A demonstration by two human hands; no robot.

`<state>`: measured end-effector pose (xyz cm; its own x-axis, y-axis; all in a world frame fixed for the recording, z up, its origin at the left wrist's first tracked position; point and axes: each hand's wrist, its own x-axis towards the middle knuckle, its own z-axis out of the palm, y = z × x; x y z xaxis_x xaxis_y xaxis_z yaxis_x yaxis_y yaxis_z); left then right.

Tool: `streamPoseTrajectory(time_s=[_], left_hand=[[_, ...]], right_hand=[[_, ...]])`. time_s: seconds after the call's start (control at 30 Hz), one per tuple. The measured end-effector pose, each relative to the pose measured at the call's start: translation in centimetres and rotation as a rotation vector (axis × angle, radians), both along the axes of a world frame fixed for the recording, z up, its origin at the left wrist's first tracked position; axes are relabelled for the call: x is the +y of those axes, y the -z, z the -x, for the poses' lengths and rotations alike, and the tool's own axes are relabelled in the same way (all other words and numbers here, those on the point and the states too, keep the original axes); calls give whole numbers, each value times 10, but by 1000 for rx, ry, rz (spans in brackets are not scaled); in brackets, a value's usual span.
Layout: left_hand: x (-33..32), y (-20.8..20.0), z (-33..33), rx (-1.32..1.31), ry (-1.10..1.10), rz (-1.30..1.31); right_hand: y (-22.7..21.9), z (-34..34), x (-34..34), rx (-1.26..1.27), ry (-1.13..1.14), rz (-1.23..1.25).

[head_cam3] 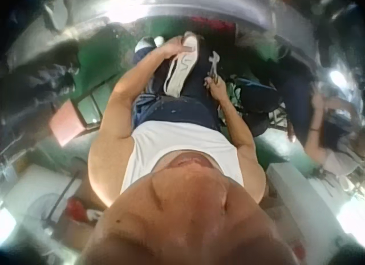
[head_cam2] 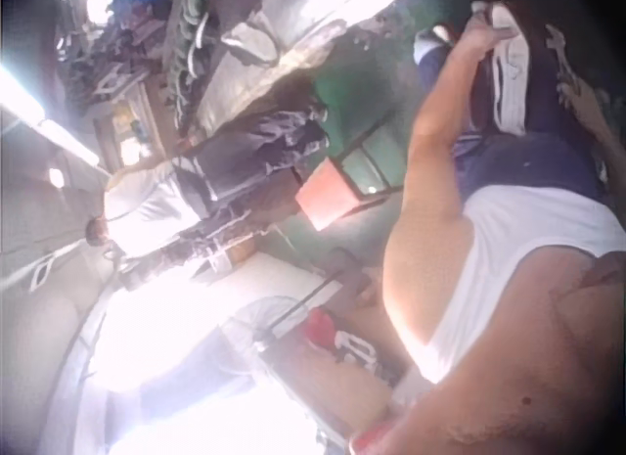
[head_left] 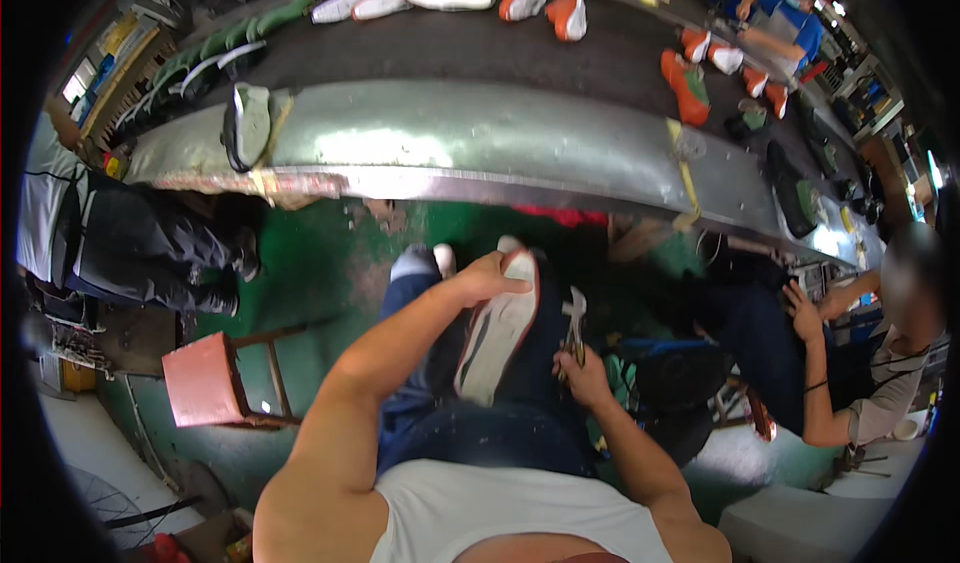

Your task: Manually assembling and hammering shoe uppers onto lasts at a production line.

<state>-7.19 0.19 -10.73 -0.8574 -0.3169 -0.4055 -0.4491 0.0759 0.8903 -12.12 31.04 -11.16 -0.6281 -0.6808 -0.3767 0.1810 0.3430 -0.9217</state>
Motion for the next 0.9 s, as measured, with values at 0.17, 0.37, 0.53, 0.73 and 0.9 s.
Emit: streamPoseTrajectory(time_s=[0.17,0.37,0.53,0.73,0.9], left_hand=[[22,-5,-65,12,37,497],[49,-43,-59,-112,39,812],[66,-50,-58,-47,37,871],[55,-42,-50,29,-209,546],[38,7,-53,117,-351,-912]], right_hand=[[-45,24,-14,175,-272,-136],[-76,38,-41,225,-597,-206],[-110,59,-74,-31,-720,-473],[-110,79,-94,194,-932,-543],[-69,26,-84,378,-642,-322]])
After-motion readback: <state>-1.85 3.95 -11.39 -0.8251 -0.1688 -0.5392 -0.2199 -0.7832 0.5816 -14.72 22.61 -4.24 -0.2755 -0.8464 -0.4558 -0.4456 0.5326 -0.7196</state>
